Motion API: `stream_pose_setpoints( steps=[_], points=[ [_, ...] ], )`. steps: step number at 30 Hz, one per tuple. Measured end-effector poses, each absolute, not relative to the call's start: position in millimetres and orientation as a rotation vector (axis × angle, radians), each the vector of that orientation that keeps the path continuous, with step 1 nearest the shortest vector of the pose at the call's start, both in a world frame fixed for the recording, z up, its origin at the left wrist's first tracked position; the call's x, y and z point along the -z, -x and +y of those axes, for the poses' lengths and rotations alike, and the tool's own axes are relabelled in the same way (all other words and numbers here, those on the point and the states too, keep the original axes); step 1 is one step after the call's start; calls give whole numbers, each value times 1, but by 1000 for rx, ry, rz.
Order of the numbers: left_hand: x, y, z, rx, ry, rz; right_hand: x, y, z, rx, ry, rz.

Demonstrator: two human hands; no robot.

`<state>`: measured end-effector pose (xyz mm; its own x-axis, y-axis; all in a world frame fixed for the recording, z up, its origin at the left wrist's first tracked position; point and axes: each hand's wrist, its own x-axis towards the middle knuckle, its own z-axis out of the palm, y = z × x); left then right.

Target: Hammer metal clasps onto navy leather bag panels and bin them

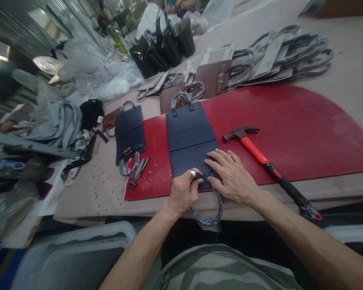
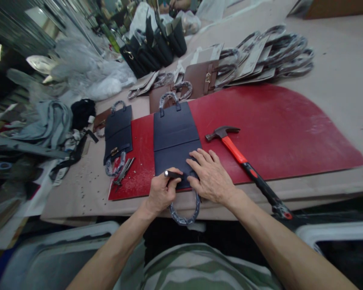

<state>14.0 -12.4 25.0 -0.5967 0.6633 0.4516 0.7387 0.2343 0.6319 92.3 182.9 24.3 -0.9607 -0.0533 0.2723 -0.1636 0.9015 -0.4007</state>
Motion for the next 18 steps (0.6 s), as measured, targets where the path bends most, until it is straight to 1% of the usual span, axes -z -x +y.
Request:
stream_pose_setpoints(
  steps=[3,5,6,10,13,16,17,18],
  points=[
    [-26,-12,-13,1292,1387,-2404,-27,-97,193,-846,-188,-2683],
    [-27,-11,-13,1305,1389,-2401,-32,-104,205,-878,-95,-2600],
    [-27,-11,-12,1314,1385,-2400,-35,-109,212,-820,-8,-2585],
    [-26,-10,-12,1357,1358,-2429,-43,-135,245,-399,398,-2692],
    [-25,-10,-12,1369,1358,-2449,-43,-147,263,-279,629,-2853],
    [-24,-10,-12,1372,1366,-2445,-47,-146,267,-393,809,-2938],
    [-24,-10,-12,1371,1368,-2441,-51,-143,265,-532,883,-2932],
    [-23,-10,-12,1367,1372,-2434,-55,-139,263,-779,976,-2887]
  ],
)
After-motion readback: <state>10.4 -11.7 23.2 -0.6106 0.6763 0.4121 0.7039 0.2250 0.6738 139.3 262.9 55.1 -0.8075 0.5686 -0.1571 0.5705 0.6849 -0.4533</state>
